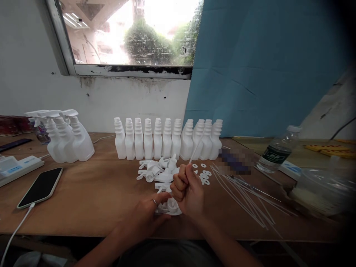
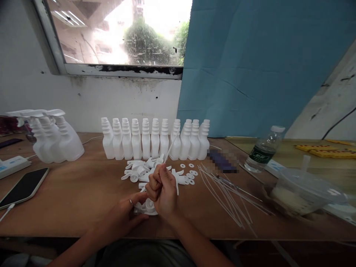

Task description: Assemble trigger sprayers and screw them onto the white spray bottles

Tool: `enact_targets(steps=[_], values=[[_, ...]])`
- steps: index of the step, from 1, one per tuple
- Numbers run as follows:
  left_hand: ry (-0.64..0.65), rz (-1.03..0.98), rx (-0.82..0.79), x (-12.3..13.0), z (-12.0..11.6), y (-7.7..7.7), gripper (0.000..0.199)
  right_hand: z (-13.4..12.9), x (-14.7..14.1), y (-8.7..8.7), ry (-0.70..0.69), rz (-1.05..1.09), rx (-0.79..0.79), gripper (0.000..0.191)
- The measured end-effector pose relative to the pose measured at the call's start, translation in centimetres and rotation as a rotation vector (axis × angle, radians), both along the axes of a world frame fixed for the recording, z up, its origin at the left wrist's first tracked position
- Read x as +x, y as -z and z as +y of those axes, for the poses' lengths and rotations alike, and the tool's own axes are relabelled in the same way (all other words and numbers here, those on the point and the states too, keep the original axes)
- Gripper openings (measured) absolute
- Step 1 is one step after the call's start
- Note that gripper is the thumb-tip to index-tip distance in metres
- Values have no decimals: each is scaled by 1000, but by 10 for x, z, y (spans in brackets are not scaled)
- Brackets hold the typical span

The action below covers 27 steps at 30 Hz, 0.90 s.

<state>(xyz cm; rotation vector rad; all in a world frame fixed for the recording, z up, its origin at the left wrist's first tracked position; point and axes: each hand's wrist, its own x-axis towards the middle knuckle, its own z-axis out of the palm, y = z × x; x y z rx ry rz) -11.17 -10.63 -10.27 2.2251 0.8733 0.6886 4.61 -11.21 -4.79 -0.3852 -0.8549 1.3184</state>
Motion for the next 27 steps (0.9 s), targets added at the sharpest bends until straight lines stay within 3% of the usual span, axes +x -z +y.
enact_targets(steps=[13,27], values=[[21,-16,7,-1,2,2,49,1,-5,2,19,-57,-10,57],[1,33,-29,2,-2,-14,28,0,-11,11,33,-202,-60,58]])
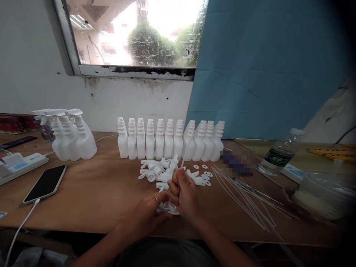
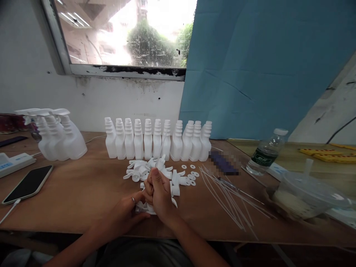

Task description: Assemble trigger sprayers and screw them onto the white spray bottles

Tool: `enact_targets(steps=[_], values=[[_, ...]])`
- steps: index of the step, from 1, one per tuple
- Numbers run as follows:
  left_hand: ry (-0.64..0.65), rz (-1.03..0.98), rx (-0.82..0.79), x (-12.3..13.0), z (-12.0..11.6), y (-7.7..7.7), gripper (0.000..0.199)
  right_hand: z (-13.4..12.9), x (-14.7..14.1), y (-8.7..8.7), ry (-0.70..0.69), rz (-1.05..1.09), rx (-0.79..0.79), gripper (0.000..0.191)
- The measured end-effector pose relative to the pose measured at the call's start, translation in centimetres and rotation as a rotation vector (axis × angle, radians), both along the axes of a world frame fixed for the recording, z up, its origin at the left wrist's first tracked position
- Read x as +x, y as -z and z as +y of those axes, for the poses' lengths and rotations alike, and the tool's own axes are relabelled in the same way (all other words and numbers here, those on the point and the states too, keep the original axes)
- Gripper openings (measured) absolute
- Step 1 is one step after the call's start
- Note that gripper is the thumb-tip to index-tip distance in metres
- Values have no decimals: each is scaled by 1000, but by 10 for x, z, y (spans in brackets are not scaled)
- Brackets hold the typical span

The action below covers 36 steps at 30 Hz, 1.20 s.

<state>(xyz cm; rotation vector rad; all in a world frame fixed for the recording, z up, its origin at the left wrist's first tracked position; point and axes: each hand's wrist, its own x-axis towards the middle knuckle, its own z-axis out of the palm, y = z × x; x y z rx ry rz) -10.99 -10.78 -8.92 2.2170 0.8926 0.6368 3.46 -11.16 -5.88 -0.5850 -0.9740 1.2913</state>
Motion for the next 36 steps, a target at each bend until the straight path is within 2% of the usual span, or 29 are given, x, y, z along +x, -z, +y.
enact_targets(steps=[7,16,22,26,28,30,31,33,34,36], values=[[-3,11,-18,0,-1,-3,34,2,-4,0,31,-45,-6,58],[14,-23,-3,-1,2,7,35,0,2,1,20,-20,-61,60],[25,-27,11,-1,1,3,36,3,8,5,-67,-44,-86,56],[18,-18,0,-2,-4,3,41,2,18,2,-167,-53,-13,51],[7,-41,-25,-3,-6,3,42,-3,29,-1,-165,-162,94,41],[-6,-99,-55,-5,-8,2,43,-9,45,-4,-65,-374,247,25],[-12,-139,-65,-6,-7,0,42,-12,54,-6,16,-495,326,32],[-29,-233,-81,-7,-3,-8,42,-18,71,-10,182,-748,469,60],[-40,-280,-99,-8,1,-13,42,-20,77,-12,248,-881,541,68],[-56,-362,-161,-7,8,-25,44,-23,84,-19,349,-1166,738,72]])
